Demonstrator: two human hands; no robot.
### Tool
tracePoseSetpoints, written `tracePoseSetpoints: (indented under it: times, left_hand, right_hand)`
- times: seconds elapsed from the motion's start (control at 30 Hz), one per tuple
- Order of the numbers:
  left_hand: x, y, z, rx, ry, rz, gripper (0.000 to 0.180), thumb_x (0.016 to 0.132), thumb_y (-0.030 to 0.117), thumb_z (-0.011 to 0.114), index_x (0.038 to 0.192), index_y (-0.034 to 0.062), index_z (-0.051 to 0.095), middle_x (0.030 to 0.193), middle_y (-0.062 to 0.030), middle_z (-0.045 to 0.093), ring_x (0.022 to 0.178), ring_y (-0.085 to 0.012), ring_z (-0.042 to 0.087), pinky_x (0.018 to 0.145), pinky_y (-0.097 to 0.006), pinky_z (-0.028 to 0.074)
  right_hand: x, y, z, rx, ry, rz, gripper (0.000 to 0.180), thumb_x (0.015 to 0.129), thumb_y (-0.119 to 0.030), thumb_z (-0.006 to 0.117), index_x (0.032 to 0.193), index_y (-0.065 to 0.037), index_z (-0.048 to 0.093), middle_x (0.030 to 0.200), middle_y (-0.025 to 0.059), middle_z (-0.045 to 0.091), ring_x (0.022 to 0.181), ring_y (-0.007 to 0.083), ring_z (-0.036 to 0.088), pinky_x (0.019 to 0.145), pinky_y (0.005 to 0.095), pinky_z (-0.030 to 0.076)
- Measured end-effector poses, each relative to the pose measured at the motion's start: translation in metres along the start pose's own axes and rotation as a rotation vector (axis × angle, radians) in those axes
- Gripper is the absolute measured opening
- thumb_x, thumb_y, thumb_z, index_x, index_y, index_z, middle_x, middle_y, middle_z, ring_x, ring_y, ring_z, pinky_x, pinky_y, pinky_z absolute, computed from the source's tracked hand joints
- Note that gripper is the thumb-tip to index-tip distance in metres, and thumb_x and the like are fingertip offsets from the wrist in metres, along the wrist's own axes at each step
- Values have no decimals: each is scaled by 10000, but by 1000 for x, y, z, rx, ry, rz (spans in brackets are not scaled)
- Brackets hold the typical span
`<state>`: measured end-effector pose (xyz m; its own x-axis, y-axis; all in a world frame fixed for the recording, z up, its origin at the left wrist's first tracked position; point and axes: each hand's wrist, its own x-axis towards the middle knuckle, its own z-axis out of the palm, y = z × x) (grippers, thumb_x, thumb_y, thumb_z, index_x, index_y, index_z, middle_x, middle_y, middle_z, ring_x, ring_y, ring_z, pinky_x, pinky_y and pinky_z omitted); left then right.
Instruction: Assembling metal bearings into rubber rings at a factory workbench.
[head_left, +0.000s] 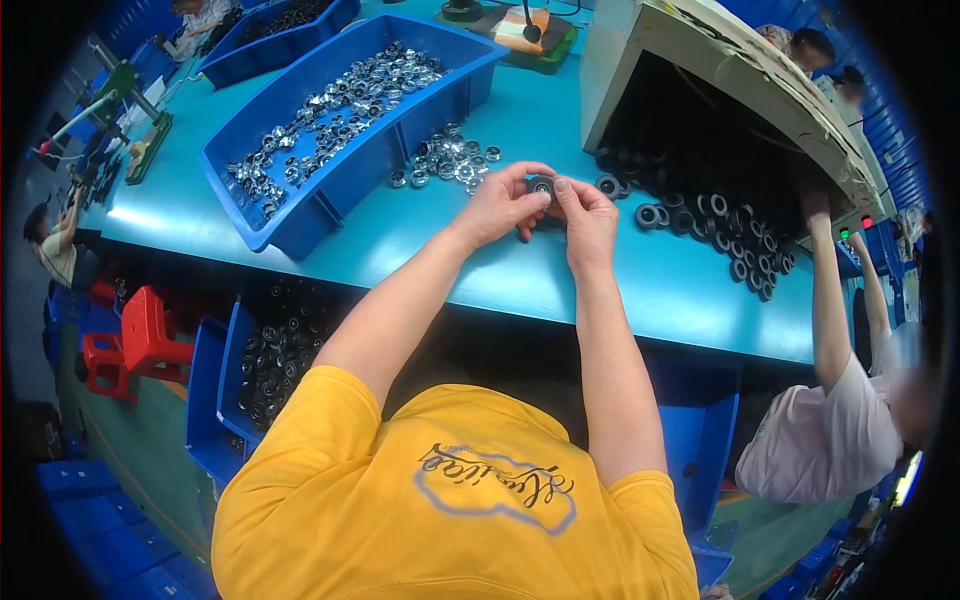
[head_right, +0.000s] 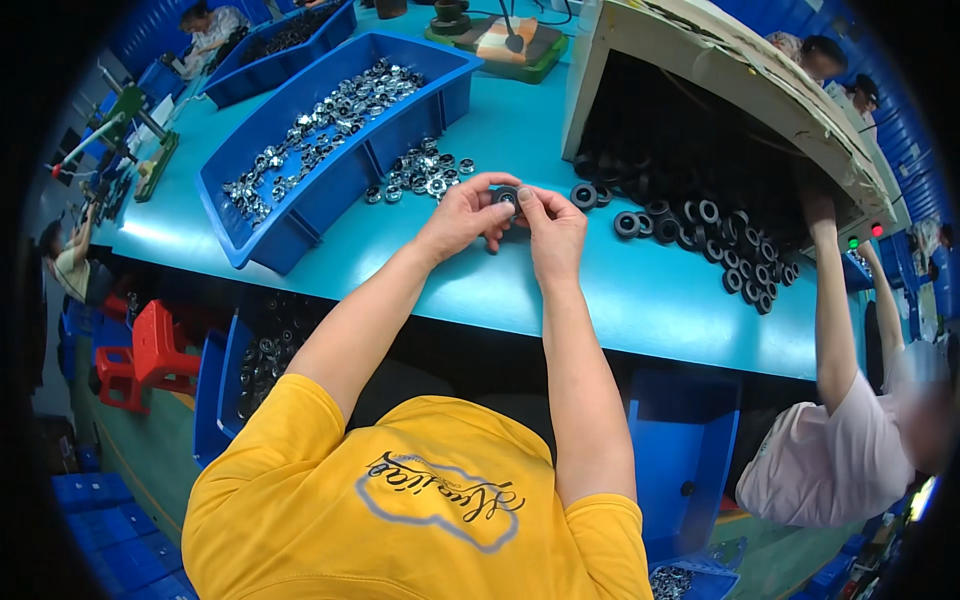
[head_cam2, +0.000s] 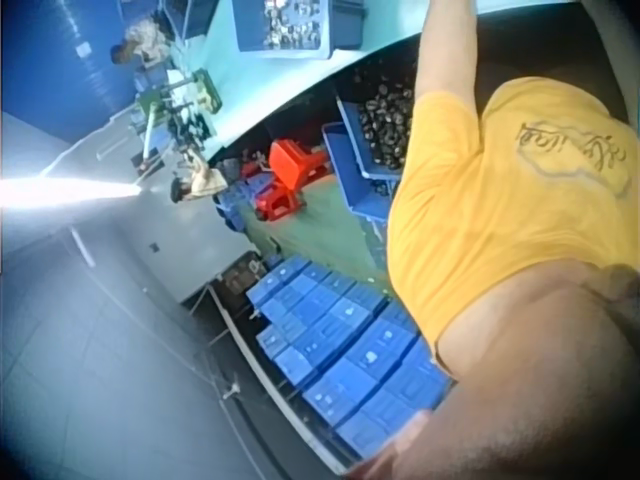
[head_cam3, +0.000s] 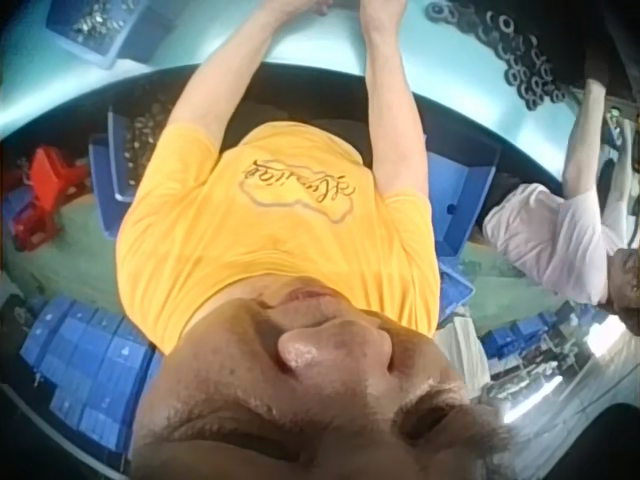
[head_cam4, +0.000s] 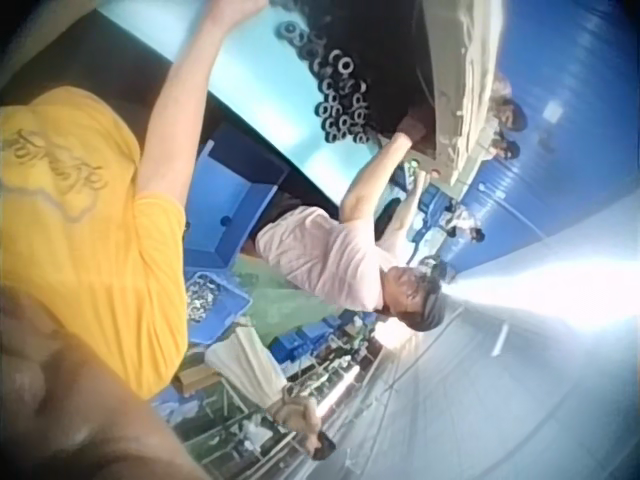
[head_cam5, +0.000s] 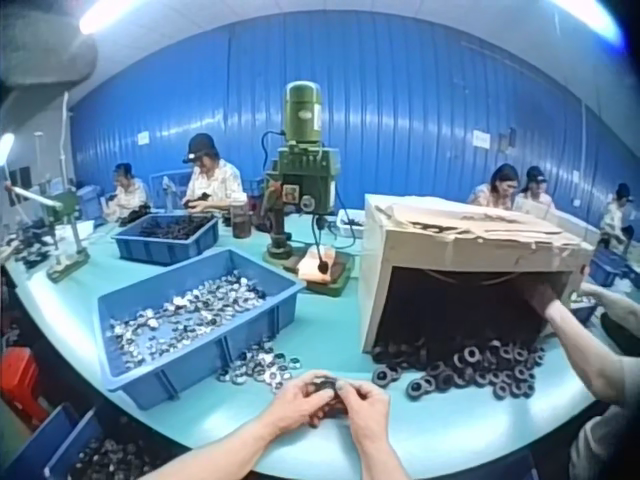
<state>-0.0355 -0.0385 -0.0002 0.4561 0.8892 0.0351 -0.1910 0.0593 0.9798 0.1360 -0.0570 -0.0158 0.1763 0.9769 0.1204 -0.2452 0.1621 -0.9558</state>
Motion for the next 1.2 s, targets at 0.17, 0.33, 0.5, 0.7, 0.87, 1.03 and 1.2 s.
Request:
tracePoseSetpoints:
  times: [0.17,0.33,0.5,0.7,0.87,1.03,1.2]
  left_hand:
    - [-1,-5,5,64,-1,96,532,920,14,757,1412,42,558,1137,-74,710,943,-141,701,654,-279,605]
    - [-24,17,17,273,110,121,522,878,44,808,1352,64,592,1092,-55,712,923,-130,700,674,-276,587]
    - [-134,63,-23,734,109,236,554,747,87,899,1237,64,642,1014,-34,688,871,-116,667,758,-277,553]
    - [-325,63,-140,698,410,-321,506,707,60,900,1160,20,679,899,-37,687,809,-121,630,751,-290,533]
    - [-436,31,-199,1601,323,-788,535,681,87,893,1176,17,701,727,-92,625,664,-226,610,690,-310,520]
    - [-302,100,-87,1044,288,-324,479,806,100,826,1255,35,674,813,-95,650,706,-200,627,690,-310,526]
    - [-134,93,-7,664,70,145,458,931,130,738,1364,48,613,1012,-84,675,860,-157,646,765,-311,553]
  right_hand:
    - [1,-3,-1,117,-27,95,258,1027,-212,716,1081,38,746,978,85,753,823,124,702,721,272,594]
    - [4,-5,-7,109,38,80,257,1035,-242,707,1076,7,756,943,58,737,781,109,676,693,265,583]
    - [4,-47,-54,-169,144,-60,213,1016,-228,727,1065,-25,775,919,24,729,746,91,649,661,260,555]
    - [6,-62,-105,-792,199,-286,229,885,-164,815,1071,-34,778,931,40,714,738,126,634,691,290,544]
    - [19,-58,-83,-1269,22,-445,404,779,-196,877,1150,-81,768,1024,53,660,1016,260,612,914,403,509]
    - [33,-56,-70,-1522,-37,-452,472,767,-242,891,1199,-111,752,1052,54,658,1070,288,600,936,418,481]
    - [13,-64,-46,-925,-46,-475,458,809,-250,872,1230,-127,742,1075,39,680,990,231,609,863,374,509]
